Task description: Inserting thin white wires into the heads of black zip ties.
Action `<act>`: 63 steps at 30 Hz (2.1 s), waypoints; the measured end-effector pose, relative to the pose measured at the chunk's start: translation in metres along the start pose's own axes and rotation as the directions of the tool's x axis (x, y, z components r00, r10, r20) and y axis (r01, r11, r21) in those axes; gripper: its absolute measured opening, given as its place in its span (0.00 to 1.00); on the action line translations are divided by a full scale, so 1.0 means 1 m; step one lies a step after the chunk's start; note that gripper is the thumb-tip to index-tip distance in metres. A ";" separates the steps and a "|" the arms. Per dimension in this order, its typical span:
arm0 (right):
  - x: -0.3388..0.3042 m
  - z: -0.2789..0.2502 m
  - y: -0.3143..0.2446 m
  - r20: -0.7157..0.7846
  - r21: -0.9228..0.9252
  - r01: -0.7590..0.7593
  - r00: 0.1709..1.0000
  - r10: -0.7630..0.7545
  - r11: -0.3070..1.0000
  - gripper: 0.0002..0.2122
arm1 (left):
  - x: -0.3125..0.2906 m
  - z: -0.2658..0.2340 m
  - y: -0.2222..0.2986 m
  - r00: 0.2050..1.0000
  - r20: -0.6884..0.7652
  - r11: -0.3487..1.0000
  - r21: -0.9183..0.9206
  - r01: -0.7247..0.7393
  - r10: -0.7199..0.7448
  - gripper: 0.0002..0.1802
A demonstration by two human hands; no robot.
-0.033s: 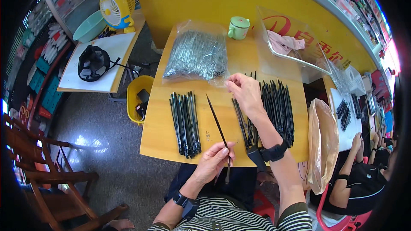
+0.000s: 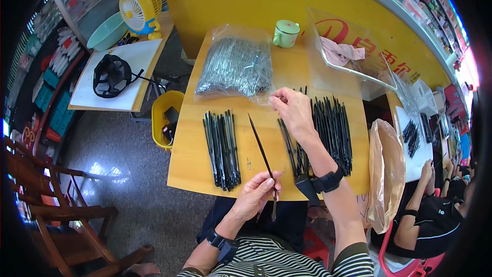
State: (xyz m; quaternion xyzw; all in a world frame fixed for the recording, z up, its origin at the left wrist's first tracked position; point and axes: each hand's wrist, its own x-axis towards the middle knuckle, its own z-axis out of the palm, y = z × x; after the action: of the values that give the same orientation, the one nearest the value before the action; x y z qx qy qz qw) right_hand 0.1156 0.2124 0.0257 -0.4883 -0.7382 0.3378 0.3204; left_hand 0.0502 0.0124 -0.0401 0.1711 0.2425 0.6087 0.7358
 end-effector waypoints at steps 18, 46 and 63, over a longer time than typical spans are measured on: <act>-0.024 0.001 0.001 0.299 0.110 -0.332 0.910 0.288 0.937 0.13 | -0.001 -0.003 0.003 0.998 0.028 0.998 0.034 0.061 -0.062 0.14; -0.109 -0.045 -0.002 0.338 0.350 -0.347 0.913 0.228 0.870 0.06 | -0.009 0.018 0.005 0.998 -0.062 0.938 0.346 0.011 0.011 0.19; -0.189 -0.057 -0.003 0.222 0.740 -0.337 0.939 0.262 0.582 0.05 | -0.037 0.044 0.008 0.999 -0.024 0.952 0.303 0.049 -0.044 0.22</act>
State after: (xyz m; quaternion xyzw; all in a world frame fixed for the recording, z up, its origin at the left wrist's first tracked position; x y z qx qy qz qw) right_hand 0.2200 0.0454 0.0334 -0.4073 -0.4442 0.6892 0.4023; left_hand 0.0635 -0.0200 0.0058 0.2712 0.3433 0.5481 0.7128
